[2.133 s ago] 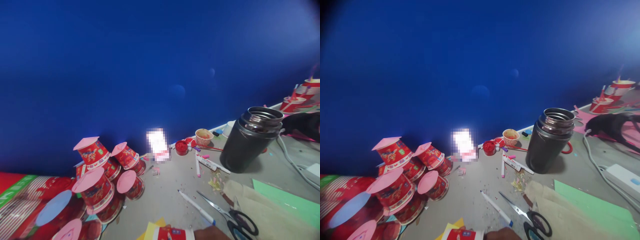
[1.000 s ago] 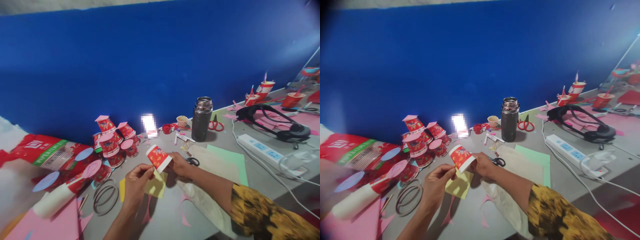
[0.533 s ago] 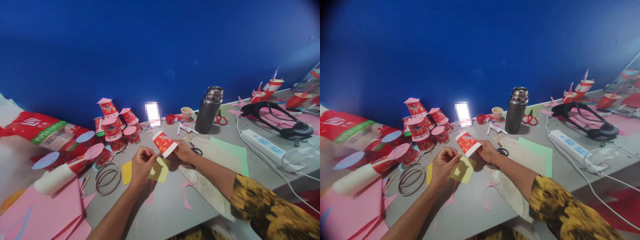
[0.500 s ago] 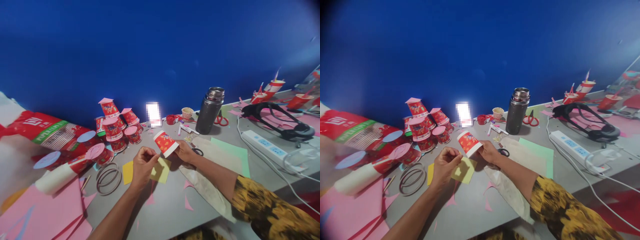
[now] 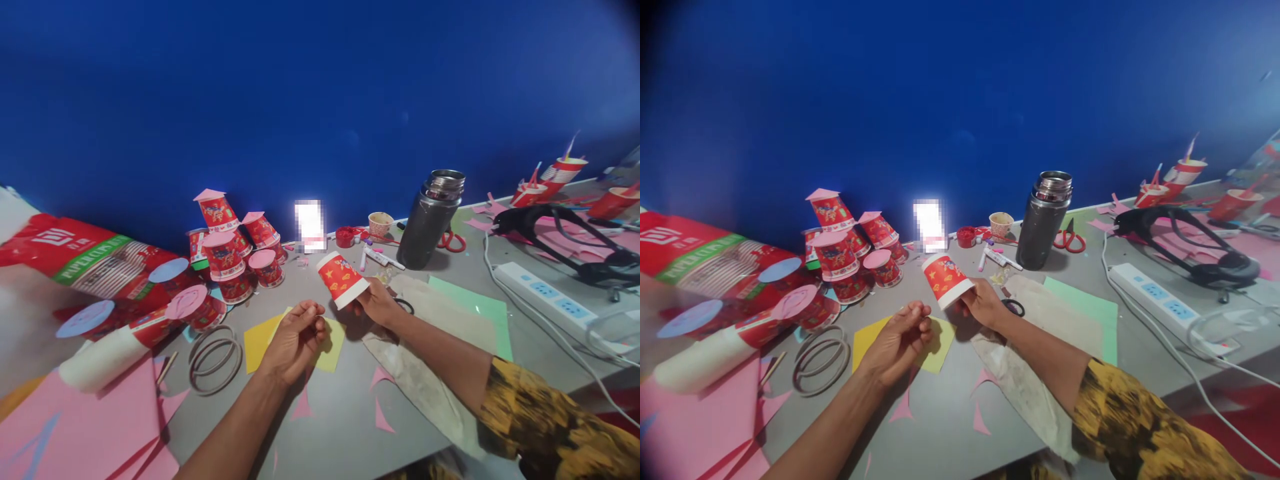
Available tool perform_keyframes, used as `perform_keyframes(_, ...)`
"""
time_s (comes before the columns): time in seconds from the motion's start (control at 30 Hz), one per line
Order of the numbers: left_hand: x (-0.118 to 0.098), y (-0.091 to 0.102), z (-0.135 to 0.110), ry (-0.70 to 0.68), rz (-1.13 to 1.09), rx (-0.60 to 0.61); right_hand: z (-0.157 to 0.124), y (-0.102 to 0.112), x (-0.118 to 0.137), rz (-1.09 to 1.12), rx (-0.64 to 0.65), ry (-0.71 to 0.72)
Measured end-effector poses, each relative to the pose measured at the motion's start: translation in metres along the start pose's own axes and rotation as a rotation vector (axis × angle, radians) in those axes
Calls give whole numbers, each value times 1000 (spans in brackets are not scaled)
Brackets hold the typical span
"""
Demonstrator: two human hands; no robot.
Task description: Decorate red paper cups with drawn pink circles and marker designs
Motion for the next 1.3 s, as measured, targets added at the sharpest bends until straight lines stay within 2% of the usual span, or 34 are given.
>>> perform_keyframes(0.33, 2, 1, 0, 21, 6, 38, -1, 0, 12, -105, 41, 113)
perform_keyframes(0.7, 3, -5, -9, 33, 43, 117, 0, -2, 11, -97, 52, 89)
perform_keyframes(0.93, 9, 1, -12, 110, 75, 239, -3, -7, 11, 145, 4, -50)
perform_keyframes(1.17, 6, 6, -6, 104, -106, 226, 0, -15, 7, 501, 17, -341)
perform_keyframes(1.3, 8, 2, -4, 113, -140, 277, 2, -17, 6, 657, 7, -438)
Point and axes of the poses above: each hand's wrist, its own z-axis towards the middle knuckle, its own y-axis out of the back of the hand, x = y × z, the point moved 1 cm from there along z, towards the middle knuckle, and after that the axes turned 10 degrees about z, right-handed, at the moved point
